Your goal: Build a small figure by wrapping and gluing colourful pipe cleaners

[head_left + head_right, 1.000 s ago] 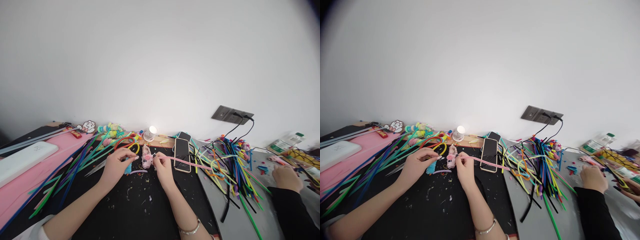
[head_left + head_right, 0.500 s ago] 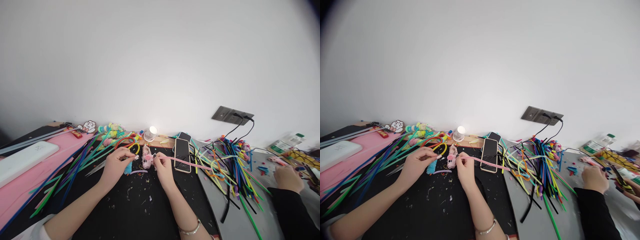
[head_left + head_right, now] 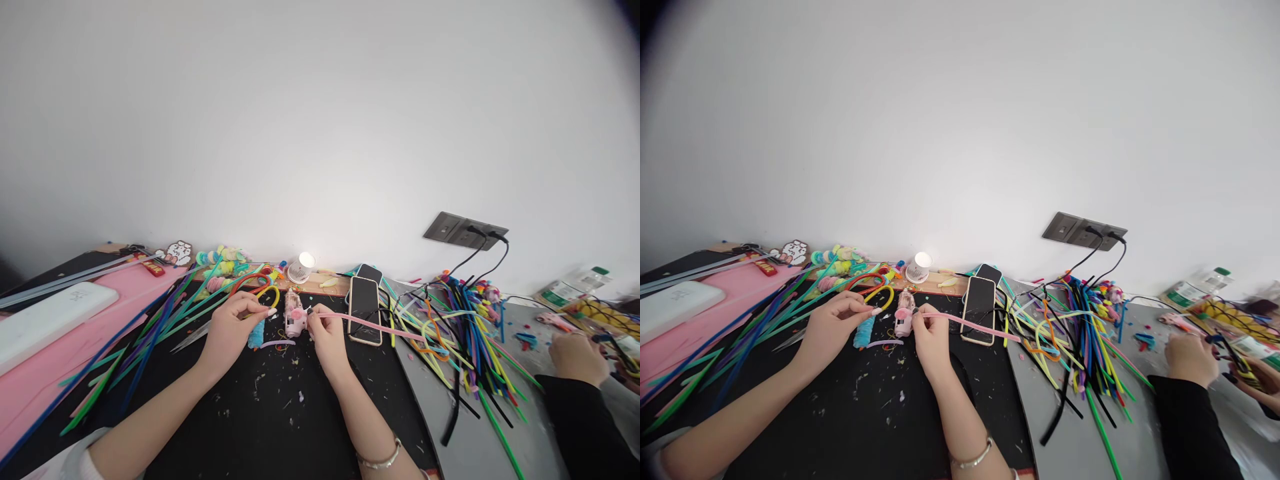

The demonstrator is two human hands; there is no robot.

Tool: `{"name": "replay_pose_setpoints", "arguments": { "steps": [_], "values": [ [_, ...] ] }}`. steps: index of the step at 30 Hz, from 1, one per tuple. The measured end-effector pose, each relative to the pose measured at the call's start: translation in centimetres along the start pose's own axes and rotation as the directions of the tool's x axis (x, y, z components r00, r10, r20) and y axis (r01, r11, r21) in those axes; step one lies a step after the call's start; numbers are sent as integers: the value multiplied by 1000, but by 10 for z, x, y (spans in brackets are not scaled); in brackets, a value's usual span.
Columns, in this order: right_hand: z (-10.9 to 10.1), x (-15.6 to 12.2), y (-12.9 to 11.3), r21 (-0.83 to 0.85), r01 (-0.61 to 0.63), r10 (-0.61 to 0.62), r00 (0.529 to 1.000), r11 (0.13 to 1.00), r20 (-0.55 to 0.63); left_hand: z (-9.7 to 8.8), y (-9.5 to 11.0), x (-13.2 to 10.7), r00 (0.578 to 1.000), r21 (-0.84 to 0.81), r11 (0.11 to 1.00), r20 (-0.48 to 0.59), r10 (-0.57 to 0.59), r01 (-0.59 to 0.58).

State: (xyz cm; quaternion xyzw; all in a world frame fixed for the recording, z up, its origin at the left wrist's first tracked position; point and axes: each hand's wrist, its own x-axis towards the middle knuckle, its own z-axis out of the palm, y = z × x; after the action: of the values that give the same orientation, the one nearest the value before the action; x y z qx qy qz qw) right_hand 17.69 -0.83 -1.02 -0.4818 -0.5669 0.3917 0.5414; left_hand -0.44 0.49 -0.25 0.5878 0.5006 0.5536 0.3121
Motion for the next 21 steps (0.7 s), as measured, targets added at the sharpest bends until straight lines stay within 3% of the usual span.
{"name": "replay_pose_setpoints", "arguments": {
  "steps": [21],
  "values": [
    [0, 1, -2, 3, -1, 1, 1000, 1000, 2, 0, -5, 2, 999, 75, 997, 28, 27, -29]
  ]
}}
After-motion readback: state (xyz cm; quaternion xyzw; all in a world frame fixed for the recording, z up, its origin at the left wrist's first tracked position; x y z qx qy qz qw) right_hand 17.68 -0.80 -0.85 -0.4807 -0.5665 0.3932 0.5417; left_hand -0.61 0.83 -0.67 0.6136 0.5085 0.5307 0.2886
